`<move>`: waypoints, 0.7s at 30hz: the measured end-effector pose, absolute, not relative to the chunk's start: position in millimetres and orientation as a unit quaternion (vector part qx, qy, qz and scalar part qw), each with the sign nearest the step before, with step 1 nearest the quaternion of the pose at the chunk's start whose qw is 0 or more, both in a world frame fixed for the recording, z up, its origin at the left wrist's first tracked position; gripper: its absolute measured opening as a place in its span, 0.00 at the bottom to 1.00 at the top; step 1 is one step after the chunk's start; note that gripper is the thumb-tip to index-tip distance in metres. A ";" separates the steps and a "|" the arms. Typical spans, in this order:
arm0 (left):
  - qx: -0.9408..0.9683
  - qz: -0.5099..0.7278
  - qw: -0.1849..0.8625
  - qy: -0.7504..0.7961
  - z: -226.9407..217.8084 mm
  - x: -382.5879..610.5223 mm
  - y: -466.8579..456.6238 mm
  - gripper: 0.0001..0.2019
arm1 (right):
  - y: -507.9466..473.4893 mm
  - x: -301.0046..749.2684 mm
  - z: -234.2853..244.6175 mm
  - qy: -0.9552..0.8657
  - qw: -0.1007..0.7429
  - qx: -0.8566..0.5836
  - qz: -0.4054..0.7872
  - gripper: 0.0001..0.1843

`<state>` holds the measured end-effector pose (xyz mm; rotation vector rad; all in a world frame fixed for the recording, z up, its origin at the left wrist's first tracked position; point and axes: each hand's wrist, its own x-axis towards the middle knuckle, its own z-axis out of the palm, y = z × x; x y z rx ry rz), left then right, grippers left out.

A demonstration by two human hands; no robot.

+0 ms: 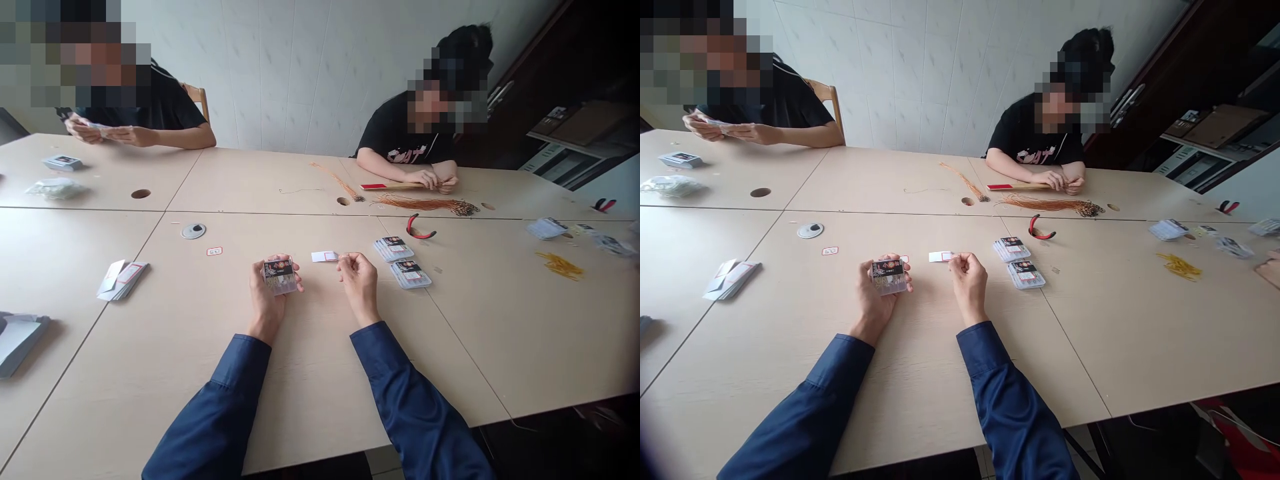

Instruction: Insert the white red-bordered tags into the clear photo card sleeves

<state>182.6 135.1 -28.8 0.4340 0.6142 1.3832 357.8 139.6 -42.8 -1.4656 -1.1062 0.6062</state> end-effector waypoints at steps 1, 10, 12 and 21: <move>0.195 0.622 0.707 0.275 -29.2 182.4 135.3 0.16 | 138.7 357.3 -42.2 -0.470 0.565 -0.624 0.266 0.10; 0.188 0.630 0.704 0.269 -28.2 179.3 136.5 0.16 | 95.4 354.8 -26.2 -0.436 0.585 -0.591 0.343 0.15; 0.188 0.631 0.703 0.269 -27.8 179.2 136.8 0.16 | 64.7 362.1 -20.7 -0.455 0.562 -0.591 0.357 0.17; 0.189 0.619 0.716 0.261 -27.1 180.6 136.7 0.17 | -98.2 434.2 -31.5 -0.294 0.493 -0.741 0.349 0.24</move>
